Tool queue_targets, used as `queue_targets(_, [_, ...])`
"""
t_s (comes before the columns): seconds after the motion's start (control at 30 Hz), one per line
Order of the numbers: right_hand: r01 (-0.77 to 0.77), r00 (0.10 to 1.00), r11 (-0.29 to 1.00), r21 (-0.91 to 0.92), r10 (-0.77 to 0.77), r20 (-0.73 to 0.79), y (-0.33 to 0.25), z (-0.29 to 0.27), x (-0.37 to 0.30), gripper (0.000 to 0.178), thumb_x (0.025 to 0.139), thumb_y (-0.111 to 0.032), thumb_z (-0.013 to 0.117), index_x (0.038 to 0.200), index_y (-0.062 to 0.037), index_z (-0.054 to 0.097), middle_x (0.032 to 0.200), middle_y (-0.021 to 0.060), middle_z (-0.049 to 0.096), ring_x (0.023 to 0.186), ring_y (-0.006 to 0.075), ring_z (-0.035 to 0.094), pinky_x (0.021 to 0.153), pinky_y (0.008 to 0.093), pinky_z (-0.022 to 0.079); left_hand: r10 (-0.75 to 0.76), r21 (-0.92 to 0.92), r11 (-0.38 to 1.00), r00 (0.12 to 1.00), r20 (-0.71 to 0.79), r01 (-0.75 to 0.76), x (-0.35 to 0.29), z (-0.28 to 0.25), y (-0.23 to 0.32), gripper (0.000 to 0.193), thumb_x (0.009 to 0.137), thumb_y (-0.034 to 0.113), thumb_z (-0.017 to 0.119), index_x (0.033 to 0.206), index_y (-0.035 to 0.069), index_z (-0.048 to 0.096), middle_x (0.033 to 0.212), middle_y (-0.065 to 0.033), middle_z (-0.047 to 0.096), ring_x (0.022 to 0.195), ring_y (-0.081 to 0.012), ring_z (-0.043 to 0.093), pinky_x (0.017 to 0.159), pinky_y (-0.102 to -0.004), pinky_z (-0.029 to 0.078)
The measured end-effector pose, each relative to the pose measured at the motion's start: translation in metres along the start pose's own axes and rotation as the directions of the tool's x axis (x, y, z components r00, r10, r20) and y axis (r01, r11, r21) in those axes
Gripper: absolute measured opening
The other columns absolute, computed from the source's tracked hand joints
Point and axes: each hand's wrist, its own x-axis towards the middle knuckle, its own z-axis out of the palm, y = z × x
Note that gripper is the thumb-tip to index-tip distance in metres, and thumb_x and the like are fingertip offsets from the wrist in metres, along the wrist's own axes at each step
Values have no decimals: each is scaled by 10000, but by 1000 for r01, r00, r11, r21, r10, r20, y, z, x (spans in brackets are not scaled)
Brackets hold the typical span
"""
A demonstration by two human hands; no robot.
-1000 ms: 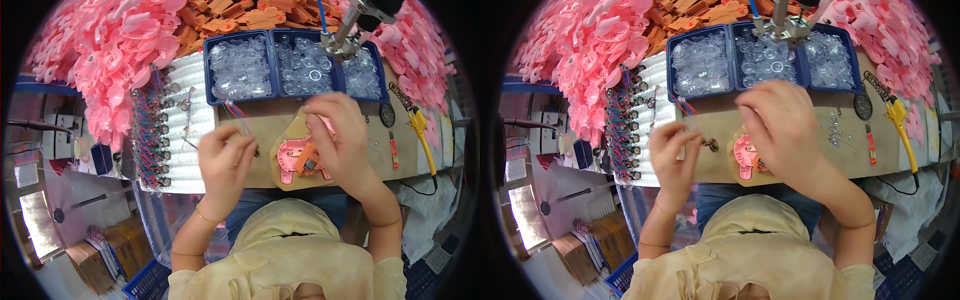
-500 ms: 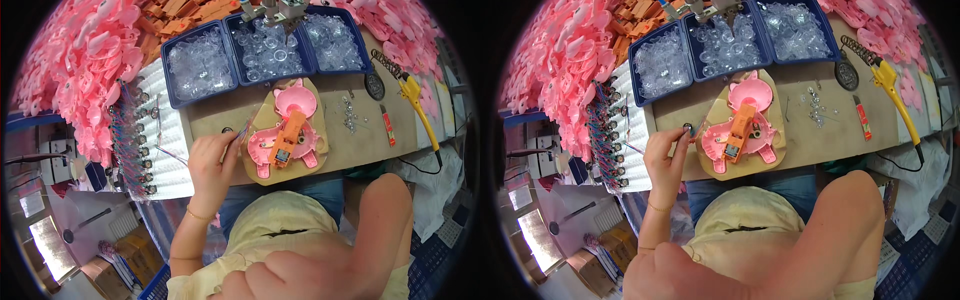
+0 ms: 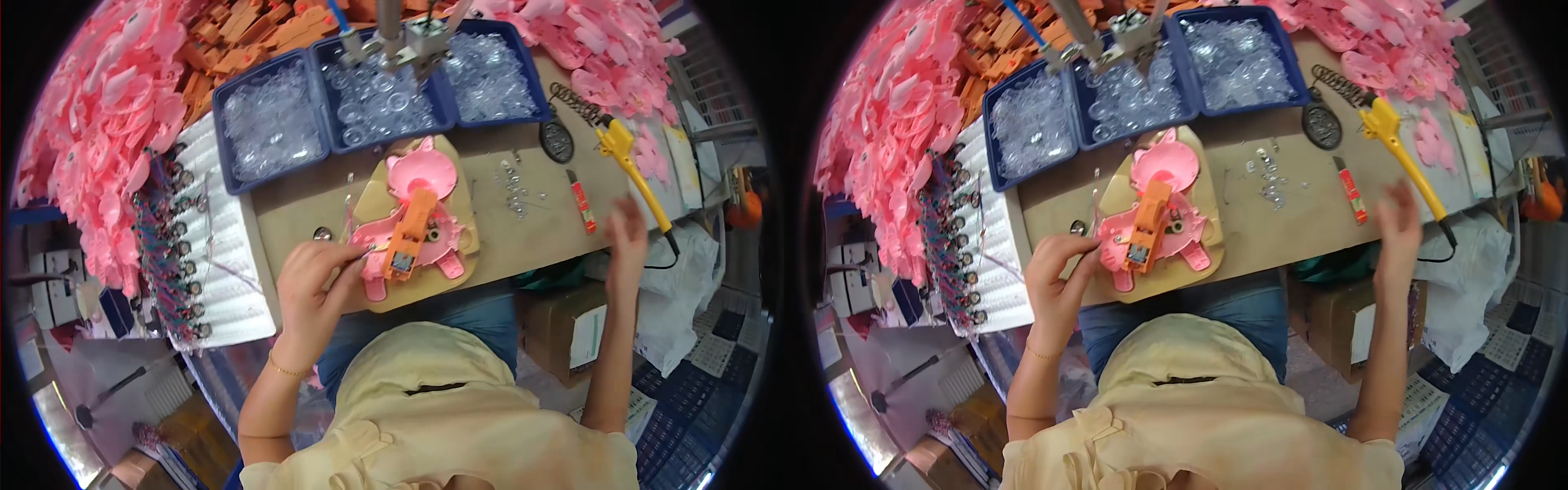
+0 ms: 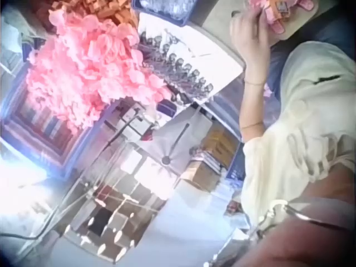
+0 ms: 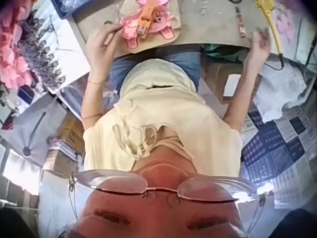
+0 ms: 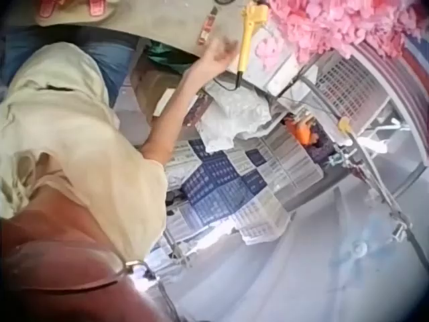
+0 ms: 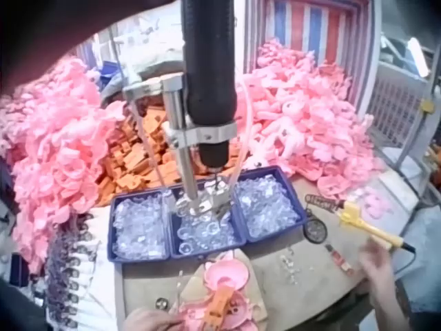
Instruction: Assembling the internal components and housing of a plastic toy pony.
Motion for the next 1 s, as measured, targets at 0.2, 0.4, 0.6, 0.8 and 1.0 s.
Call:
queue_targets(0.2, [584,812,810,-61,-581,54,-17,13,72,525,890,-121,552,1376,-93,355,1248,82,495,1106,155,493,923,280,388,237,138,961,971,22,-238,-4,7,9,217,680,8,699,881,58,633,918,-89,642,827,-242,604,743,-342,465])
queue_targets(0.4, [518,855,766,-380,-445,268,-47,8,86,352,909,-147,541,1239,-27,531,1189,104,558,1050,172,549,888,271,433,338,237,919,940,-56,-316,-18,46,0,257,683,48,705,918,63,602,1041,-84,640,871,-226,625,735,-334,484])
queue_targets(0.6, [414,910,905,99,-410,-61,-41,-15,15,431,937,-127,450,1323,47,374,1229,168,521,1111,223,531,973,331,413,278,166,952,953,-124,-256,-14,39,8,265,666,36,710,910,77,616,943,-57,647,861,-203,610,724,-343,456])
queue_targets(0.8, [233,972,889,395,-229,-59,-48,14,-71,564,918,-189,483,1376,32,238,1264,213,465,1126,267,515,1002,365,380,127,155,980,991,-33,-121,-26,33,11,209,687,49,711,881,103,656,816,-20,612,792,-198,553,752,-342,375])
queue_targets(1.0, [370,835,904,214,-424,350,-45,11,-114,660,836,-375,627,1323,-51,322,1234,175,484,1132,284,507,973,413,399,8,123,992,997,-74,1,-32,42,12,171,705,61,704,867,90,662,827,-30,590,837,-215,507,792,-343,354])
